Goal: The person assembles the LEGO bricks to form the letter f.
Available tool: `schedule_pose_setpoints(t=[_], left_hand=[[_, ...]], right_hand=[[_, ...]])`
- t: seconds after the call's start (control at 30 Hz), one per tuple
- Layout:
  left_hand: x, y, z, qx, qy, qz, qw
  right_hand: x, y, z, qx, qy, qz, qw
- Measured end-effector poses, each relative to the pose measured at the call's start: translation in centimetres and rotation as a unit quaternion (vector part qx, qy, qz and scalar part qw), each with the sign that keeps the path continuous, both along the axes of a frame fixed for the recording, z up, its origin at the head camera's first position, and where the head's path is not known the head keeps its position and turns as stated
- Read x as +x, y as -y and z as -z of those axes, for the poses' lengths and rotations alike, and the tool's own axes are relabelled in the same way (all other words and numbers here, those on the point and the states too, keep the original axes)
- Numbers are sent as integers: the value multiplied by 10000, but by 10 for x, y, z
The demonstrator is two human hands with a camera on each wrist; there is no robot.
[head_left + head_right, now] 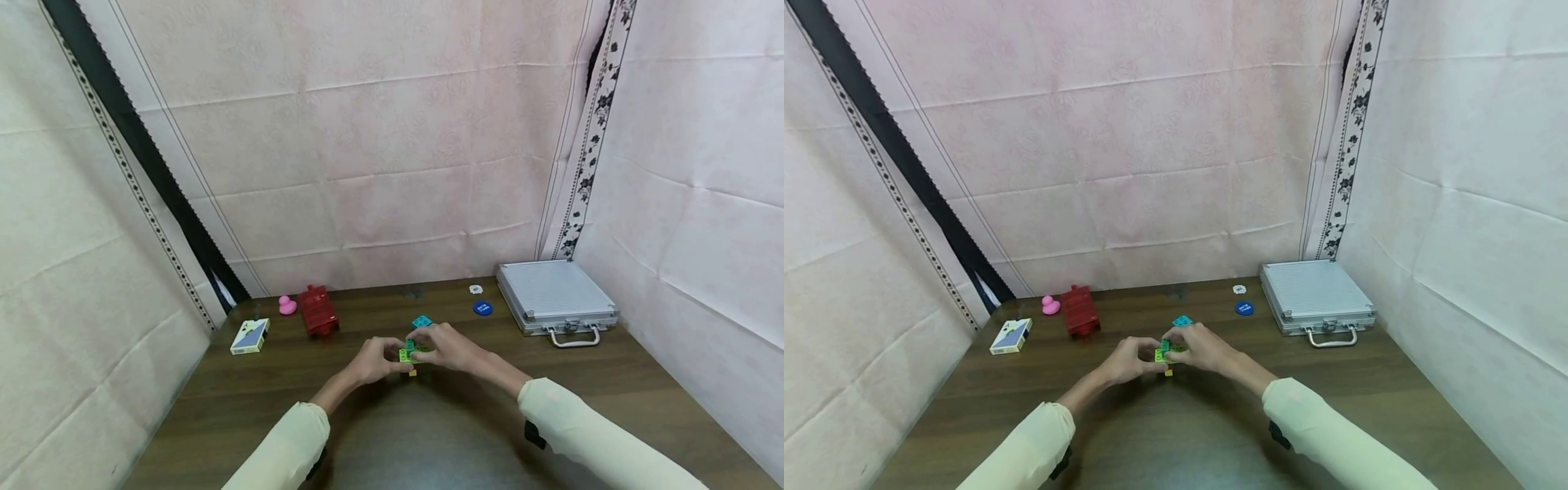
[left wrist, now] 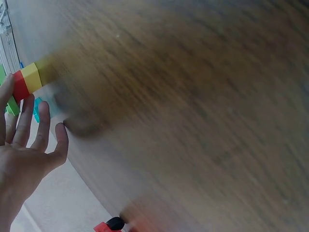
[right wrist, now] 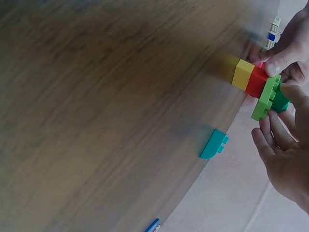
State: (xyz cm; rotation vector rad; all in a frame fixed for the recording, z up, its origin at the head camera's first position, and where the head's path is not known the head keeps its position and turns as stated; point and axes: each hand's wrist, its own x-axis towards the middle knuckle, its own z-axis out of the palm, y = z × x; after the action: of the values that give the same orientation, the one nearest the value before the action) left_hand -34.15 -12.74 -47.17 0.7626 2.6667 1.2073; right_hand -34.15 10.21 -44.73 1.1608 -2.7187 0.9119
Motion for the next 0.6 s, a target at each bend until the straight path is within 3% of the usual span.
schedule_pose_setpoints(t=[0.6], left_hand=[[-1, -1, 0, 7, 57, 23, 10000]], right_hand=[[3, 0, 8, 393, -406, 247, 9981]])
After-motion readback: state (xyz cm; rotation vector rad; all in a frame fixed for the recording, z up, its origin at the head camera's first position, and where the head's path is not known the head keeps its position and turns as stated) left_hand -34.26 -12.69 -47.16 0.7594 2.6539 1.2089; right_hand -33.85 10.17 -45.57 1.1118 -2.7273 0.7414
